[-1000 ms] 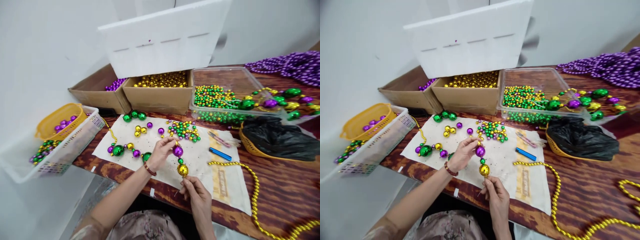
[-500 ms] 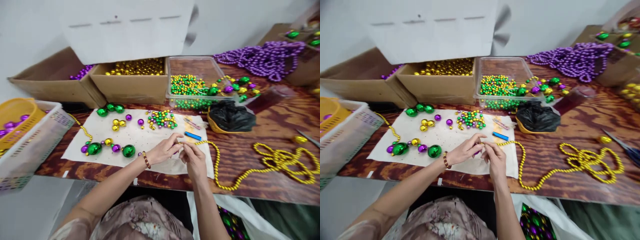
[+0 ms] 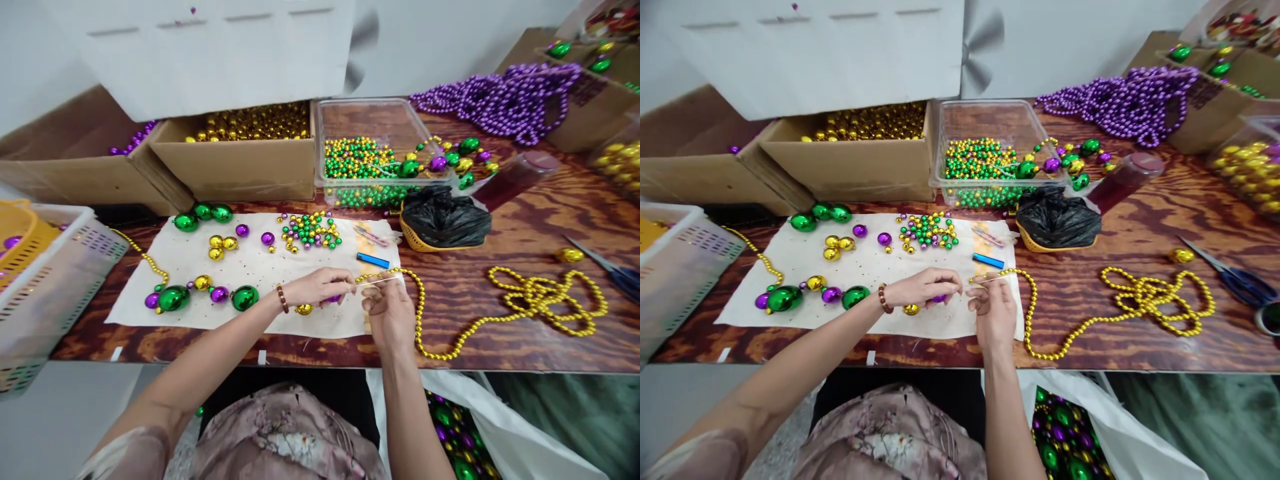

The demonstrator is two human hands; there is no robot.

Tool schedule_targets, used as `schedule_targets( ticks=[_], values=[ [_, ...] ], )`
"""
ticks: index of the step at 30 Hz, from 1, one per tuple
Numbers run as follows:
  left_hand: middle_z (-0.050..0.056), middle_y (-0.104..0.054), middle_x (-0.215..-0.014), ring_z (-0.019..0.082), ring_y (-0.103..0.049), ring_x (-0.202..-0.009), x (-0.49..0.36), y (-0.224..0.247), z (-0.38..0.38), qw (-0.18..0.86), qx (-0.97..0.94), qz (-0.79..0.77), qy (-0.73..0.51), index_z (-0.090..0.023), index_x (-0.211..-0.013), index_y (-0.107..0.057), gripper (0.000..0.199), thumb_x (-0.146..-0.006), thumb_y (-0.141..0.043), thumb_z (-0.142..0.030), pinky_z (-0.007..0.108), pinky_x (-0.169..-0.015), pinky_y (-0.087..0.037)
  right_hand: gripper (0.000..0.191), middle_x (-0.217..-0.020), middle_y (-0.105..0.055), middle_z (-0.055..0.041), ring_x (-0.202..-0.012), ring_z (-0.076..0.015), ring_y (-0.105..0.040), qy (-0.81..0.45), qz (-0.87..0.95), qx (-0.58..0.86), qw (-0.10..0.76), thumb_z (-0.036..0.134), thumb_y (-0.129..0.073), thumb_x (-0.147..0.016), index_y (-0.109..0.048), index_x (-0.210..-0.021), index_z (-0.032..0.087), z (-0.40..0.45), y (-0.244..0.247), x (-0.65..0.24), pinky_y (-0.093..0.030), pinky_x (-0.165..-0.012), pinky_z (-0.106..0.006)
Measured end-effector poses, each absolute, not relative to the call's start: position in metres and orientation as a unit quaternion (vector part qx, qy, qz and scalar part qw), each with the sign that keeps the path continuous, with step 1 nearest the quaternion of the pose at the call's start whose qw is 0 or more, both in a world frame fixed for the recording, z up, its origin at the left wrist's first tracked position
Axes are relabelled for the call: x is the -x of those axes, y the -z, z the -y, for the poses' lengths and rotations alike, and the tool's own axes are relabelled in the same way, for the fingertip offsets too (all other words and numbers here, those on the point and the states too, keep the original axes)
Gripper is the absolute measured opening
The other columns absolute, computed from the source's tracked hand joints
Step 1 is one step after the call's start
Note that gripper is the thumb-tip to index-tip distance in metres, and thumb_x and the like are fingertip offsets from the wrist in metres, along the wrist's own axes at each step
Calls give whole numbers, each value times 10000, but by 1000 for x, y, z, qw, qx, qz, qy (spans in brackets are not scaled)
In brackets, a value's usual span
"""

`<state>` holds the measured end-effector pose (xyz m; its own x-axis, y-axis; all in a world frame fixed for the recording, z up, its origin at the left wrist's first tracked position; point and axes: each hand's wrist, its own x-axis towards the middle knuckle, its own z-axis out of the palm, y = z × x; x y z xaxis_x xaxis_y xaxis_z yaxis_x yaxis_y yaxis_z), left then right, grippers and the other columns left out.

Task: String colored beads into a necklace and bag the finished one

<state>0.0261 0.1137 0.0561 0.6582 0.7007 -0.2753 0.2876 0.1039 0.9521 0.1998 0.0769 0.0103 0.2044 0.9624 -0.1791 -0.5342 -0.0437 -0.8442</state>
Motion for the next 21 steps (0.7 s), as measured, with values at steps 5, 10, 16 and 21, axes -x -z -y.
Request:
schedule_targets(
  ticks=[5,10,16,21],
  values=[
    [-18,-545,-731,44,-409,-427,-25,-67,-117,667,-624,-388,-121,-183,-916,-578,244,-922,-498,-413,141,-356,-284,332,-678,-652,16,-491,-84,-567,-572,297,441,625,436,-806,-730,-617,-792,171,-73,-6,-186,-378,-410,-175],
    [-9,-557,-745,41,-427,-414,-28,-89,-120,659,-637,-378,-127,-179,-897,-555,220,-934,-493,-387,136,-345,-293,395,-749,-707,25,-470,-105,-637,-570,272,408,659,546,-732,-793,-529,-907,227,-81,-24,-192,-427,-388,-168],
    [-18,-551,-676,45,-404,-386,-32,-105,-123,656,-644,-372,-133,-175,-845,-557,187,-918,-510,-341,149,-343,-281,364,-795,-718,3,-533,-111,-659,-600,309,374,637,434,-815,-735,-559,-862,208,-82,-40,-198,-476,-414,-174],
    [-9,-569,-679,64,-475,-442,-25,-94,-126,612,-693,-361,-122,-172,-813,-573,165,-897,-515,-301,153,-386,-349,458,-655,-659,61,-498,-128,-653,-564,297,394,663,536,-801,-734,-491,-913,249,-84,-51,-219,-463,-408,-175]
  ],
)
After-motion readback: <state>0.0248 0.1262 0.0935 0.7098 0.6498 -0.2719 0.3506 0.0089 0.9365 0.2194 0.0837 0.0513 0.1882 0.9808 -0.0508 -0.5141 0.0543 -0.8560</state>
